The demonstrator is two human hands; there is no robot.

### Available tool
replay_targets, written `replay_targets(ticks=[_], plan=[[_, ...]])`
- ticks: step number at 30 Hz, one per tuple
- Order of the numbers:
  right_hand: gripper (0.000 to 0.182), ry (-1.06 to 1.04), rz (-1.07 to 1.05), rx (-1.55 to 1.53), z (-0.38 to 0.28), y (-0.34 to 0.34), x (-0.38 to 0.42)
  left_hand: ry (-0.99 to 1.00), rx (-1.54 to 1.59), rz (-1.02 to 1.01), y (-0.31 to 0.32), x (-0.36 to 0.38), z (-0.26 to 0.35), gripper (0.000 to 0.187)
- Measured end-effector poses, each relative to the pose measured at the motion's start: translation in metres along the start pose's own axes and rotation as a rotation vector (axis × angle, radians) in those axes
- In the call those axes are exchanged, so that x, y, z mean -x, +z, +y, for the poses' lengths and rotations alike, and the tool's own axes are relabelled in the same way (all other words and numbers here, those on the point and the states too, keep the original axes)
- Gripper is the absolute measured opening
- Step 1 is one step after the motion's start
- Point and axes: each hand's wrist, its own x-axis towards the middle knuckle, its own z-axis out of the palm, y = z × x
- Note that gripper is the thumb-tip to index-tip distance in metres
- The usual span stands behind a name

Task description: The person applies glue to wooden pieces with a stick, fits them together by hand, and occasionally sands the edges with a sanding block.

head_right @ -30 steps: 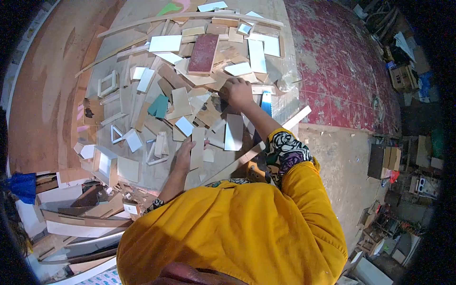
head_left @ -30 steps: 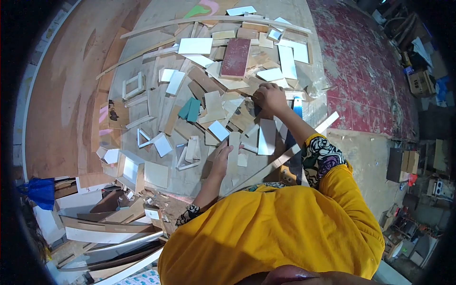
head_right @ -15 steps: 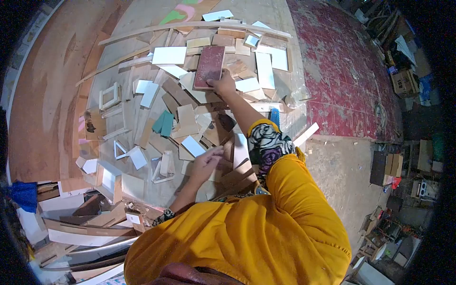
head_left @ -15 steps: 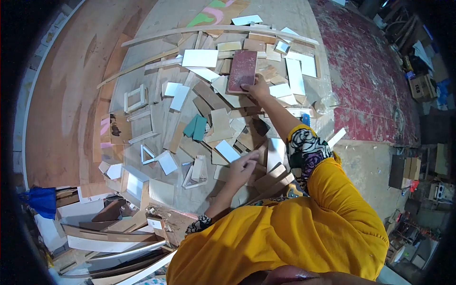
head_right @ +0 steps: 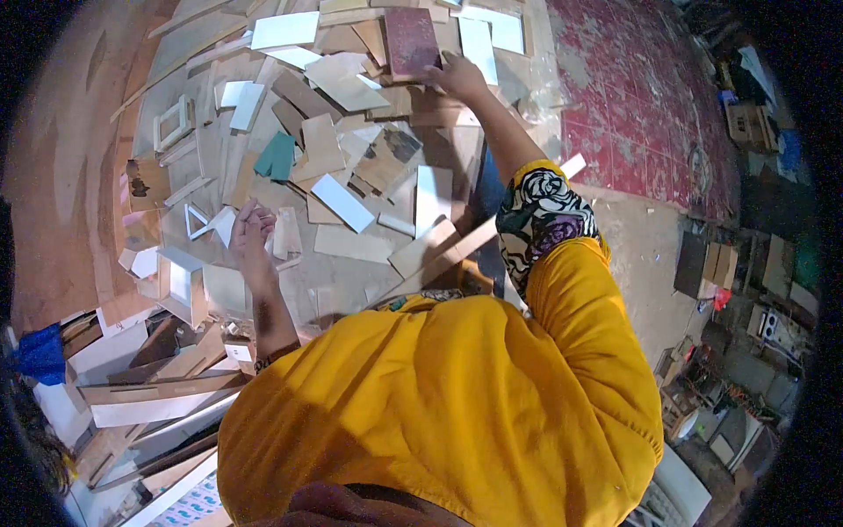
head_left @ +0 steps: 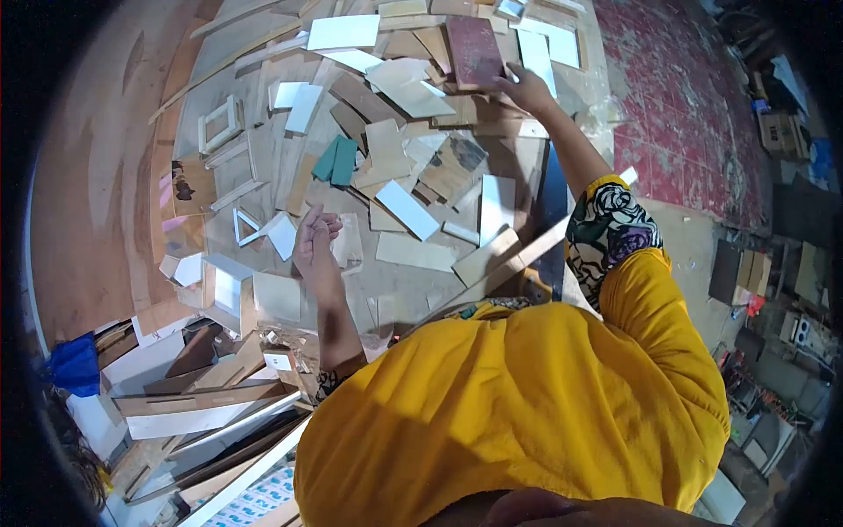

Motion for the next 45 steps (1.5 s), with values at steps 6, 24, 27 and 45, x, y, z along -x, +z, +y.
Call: replay_targets(ticks=[6,24,27,45], plan=[[0.047,-0.246,-0.432,-0.245,-0.007,-0.064,0.14,-0.062,-0.293,-0.109,-0.019,0.063,-0.027,0.029],[0.017,-0.204,-0.296,-0.006,-0.045,-0.07,0.342,0.458,-1.053,-0.591,0.017,0.137,-0.047,0.035],[0.021,-0.275,-0.333,0.044,-0.05,-0.05,0.332,0.605,-1.051,-0.463,0.017,0.107,-0.037,0.032],[0.013,-0.614,-0.113,-0.193,-0.052,-0.035,0.296,0.537,-1.014,-0.398,0.016,0.093,-0.054,0.033]])
